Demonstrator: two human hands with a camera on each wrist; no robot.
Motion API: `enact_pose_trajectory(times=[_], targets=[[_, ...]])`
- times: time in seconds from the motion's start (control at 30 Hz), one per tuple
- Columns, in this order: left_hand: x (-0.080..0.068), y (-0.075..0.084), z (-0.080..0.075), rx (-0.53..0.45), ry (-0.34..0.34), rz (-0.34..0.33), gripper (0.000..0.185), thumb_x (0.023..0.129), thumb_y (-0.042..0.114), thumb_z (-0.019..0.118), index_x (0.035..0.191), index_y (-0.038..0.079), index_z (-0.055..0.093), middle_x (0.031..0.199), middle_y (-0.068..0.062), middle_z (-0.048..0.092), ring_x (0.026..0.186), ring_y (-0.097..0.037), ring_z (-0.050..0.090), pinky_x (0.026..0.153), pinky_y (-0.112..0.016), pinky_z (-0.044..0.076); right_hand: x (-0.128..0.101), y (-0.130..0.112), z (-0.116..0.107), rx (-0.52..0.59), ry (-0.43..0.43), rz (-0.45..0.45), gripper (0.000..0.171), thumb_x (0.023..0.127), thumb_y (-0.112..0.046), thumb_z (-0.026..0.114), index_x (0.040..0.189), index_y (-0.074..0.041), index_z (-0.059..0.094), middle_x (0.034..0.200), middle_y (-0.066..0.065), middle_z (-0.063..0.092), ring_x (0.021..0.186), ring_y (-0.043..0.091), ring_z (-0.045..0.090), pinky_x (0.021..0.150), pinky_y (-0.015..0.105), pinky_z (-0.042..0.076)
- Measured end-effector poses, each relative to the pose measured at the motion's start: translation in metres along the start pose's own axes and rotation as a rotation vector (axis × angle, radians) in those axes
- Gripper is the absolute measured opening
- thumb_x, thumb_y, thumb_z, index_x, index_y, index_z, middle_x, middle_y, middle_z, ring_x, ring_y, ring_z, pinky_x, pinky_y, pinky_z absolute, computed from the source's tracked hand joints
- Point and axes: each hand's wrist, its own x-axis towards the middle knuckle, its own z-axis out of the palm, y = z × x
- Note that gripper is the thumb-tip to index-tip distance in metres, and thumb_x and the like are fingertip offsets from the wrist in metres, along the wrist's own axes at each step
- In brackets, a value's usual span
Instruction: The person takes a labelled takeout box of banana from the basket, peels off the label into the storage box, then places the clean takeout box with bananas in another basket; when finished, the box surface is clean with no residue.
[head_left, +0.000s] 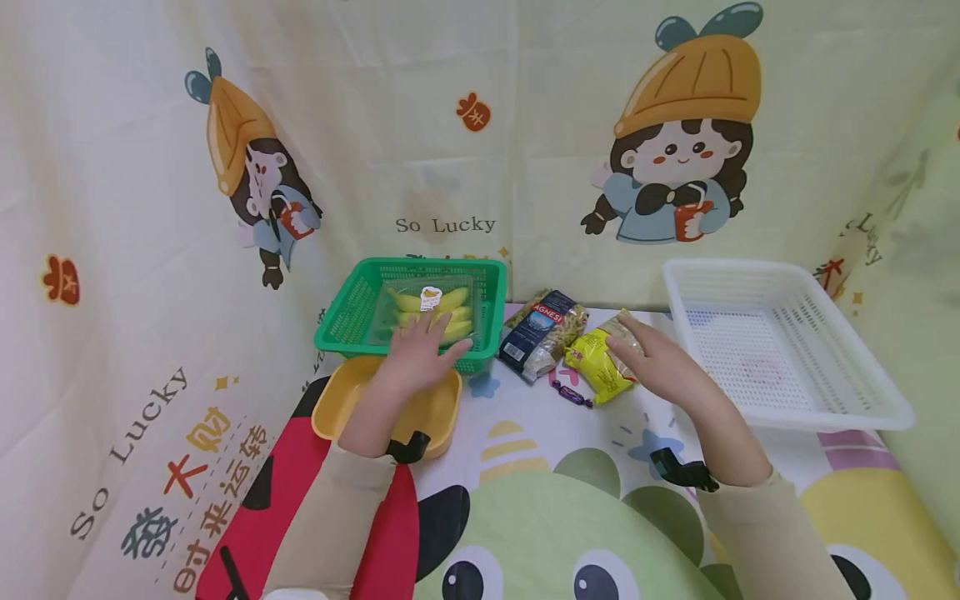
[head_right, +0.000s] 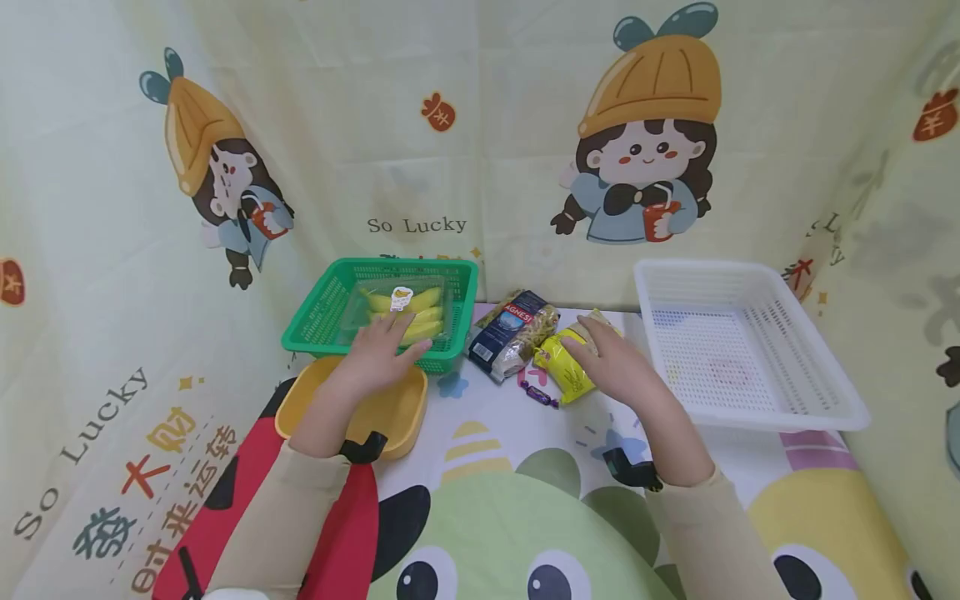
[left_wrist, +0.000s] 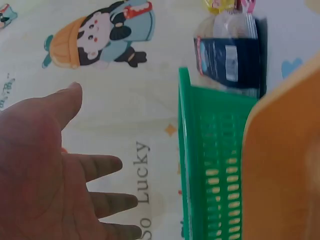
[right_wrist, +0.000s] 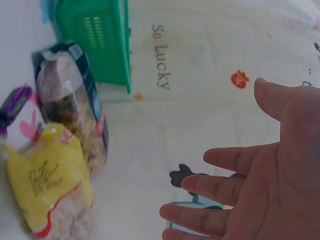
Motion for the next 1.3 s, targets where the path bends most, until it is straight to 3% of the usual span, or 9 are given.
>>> enact_pose_trajectory(times=[0.23, 0.43, 0.73, 0.9, 1.03, 1.3], targets=[[0.021, -0.031, -0.018, -0.103, 0.002, -0.004, 0.085, 0.096, 0.07, 0.032, 0.159, 0.013, 0.021, 0.162, -0.02, 0.022, 0.149, -0.043, 0.02, 0.119, -0.063, 0.02, 0.03, -0.025, 0.003, 0.099, -0.047, -0.016, 0.08, 0.097, -0.07, 0.031, 0.158, -0.018, 0.025, 0.16, 0.018, 0.03, 0.143, 0.047, 0.031, 0.109, 0.07, 0.03], [0.044, -0.06, -0.031, -0.232, -0.04, -0.037, 0.085, 0.099, 0.064, 0.033, 0.158, 0.005, 0.017, 0.163, -0.021, 0.019, 0.151, -0.039, 0.017, 0.121, -0.056, 0.02, 0.065, -0.053, 0.01, 0.245, -0.105, -0.038, 0.077, 0.096, -0.07, 0.034, 0.155, -0.021, 0.031, 0.157, 0.011, 0.036, 0.139, 0.039, 0.04, 0.112, 0.062, 0.033], [0.074, -0.098, -0.035, -0.353, -0.098, -0.158, 0.09, 0.096, 0.07, 0.029, 0.16, 0.009, 0.009, 0.165, -0.018, 0.014, 0.151, -0.041, 0.015, 0.119, -0.06, 0.02, 0.117, -0.086, 0.036, 0.559, -0.222, -0.055, 0.06, 0.103, -0.05, 0.044, 0.149, -0.012, 0.041, 0.15, 0.014, 0.046, 0.132, 0.034, 0.052, 0.113, 0.049, 0.04], [0.082, -0.113, -0.038, -0.405, -0.124, -0.26, 0.093, 0.095, 0.073, 0.026, 0.16, 0.009, 0.004, 0.166, -0.017, 0.007, 0.151, -0.042, 0.011, 0.12, -0.061, 0.017, 0.14, -0.101, 0.051, 0.707, -0.299, -0.008, 0.061, 0.104, -0.043, 0.046, 0.154, -0.01, 0.032, 0.16, 0.012, 0.032, 0.142, 0.035, 0.04, 0.119, 0.047, 0.032], [0.084, -0.124, -0.038, -0.451, -0.144, -0.333, 0.095, 0.095, 0.073, 0.025, 0.16, 0.01, 0.001, 0.167, -0.016, 0.003, 0.152, -0.042, 0.008, 0.12, -0.061, 0.015, 0.158, -0.111, 0.061, 0.753, -0.301, 0.054, 0.066, 0.104, -0.04, 0.048, 0.158, -0.011, 0.023, 0.164, 0.008, 0.023, 0.146, 0.034, 0.035, 0.12, 0.045, 0.03], [0.092, -0.132, -0.028, -0.499, -0.15, -0.365, 0.093, 0.095, 0.073, 0.026, 0.16, 0.01, 0.002, 0.166, -0.017, 0.004, 0.151, -0.043, 0.009, 0.12, -0.062, 0.016, 0.181, -0.132, 0.078, 0.832, -0.32, 0.122, 0.068, 0.102, -0.043, 0.05, 0.158, -0.015, 0.024, 0.167, 0.006, 0.012, 0.151, 0.036, 0.02, 0.124, 0.042, 0.021]])
